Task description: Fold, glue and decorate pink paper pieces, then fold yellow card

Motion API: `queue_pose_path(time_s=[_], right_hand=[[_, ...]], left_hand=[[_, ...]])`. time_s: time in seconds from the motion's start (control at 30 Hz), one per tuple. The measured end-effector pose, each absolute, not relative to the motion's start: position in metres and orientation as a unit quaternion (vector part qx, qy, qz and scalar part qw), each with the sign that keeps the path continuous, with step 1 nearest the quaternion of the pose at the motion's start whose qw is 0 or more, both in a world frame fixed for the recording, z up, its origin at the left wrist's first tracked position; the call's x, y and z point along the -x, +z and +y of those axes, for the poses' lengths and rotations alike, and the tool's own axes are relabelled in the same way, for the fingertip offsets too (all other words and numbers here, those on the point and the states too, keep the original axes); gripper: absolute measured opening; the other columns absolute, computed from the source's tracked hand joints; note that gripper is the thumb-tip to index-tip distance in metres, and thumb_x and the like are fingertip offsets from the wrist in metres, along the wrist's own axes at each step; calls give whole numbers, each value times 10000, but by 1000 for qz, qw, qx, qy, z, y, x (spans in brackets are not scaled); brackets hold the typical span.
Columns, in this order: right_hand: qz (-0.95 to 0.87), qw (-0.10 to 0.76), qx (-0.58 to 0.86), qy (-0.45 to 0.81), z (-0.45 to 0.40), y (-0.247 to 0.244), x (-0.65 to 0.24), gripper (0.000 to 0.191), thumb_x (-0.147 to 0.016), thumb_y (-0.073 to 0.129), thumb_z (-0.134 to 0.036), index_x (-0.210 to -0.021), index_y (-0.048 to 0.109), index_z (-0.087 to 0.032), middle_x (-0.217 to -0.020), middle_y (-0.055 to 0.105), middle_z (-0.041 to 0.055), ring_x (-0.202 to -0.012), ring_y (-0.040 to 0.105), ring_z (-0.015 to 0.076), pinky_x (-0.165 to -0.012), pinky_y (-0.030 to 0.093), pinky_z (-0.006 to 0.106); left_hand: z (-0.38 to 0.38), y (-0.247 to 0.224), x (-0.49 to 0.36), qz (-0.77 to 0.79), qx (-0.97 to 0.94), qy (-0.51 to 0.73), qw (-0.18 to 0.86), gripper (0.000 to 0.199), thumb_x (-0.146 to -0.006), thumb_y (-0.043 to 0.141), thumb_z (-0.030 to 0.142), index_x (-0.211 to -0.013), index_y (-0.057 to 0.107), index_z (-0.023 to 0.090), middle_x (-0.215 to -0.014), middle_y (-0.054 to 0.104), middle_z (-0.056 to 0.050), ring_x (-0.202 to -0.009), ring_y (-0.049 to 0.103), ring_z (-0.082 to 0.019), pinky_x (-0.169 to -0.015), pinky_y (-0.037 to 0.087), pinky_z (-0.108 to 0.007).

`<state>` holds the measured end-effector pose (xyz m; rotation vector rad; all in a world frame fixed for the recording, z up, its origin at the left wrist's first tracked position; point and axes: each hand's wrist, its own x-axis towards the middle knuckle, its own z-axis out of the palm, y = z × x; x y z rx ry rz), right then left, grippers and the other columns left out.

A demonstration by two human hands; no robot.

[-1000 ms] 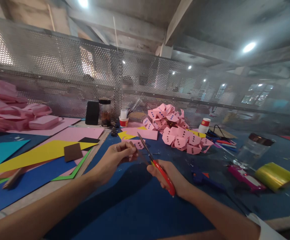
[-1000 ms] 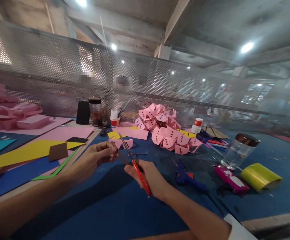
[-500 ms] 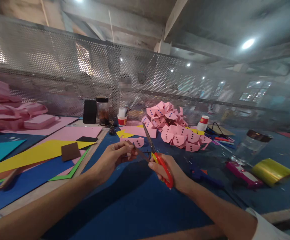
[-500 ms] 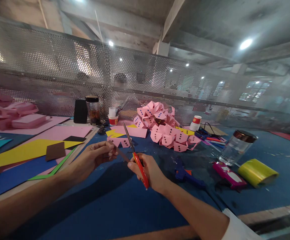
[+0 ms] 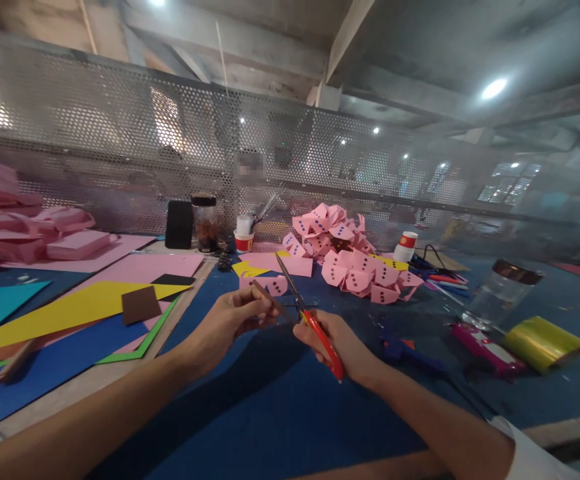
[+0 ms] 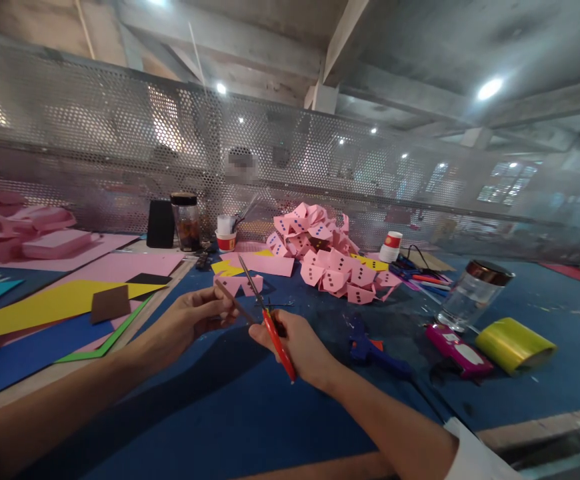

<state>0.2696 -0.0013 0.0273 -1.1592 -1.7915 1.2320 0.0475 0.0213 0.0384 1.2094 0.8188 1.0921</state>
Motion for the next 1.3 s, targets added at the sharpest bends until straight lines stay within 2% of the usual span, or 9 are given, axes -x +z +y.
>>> queue_pose_path(time_s=[0.2,0.33,0.47,0.67,1.3], right_hand=[[-737,282,467,399,-7,36,-272,475,-883,544,-660,-779,459,-204,-660,436,-48,-563,394,87,-504,328,203],[-757,245,471,382,-10,41,-272,486,-859,586,-660,-762,480,-195,-658,457,-44,-572,398,88,-507,298,205],[-771,221,467,372,-11,42,-271,477,-860,598,-647,-763,492,-192,-645,470,-47,-568,398,88,-509,276,212],[-776,221,458,373,-12,42,-271,463,-879,582,-634,-777,486,-193,-655,478,-48,-570,392,87,-516,286,214],[-804,210,469,298,-10,37,-271,475,-911,522,-639,-755,472,-193,-658,526,-42,-573,432,91,-527,288,222]], left_hand=[[22,44,-44,341,-536,503,586,145,-808,707,324,-730,663,209,-775,626,11,-734,580,-125,-696,474,-220],[24,45,-43,343,-531,511,583,119,-784,713,331,-739,682,225,-791,623,0,-727,574,-143,-694,476,-240],[25,44,-43,341,-536,510,580,134,-784,705,323,-751,684,195,-769,607,-15,-719,556,-142,-697,471,-244],[20,45,-44,340,-544,511,572,167,-809,664,277,-671,633,189,-753,584,-7,-724,529,-135,-698,456,-234],[17,51,-45,381,-557,503,539,139,-768,638,246,-652,590,186,-731,590,3,-718,537,-139,-703,442,-250]])
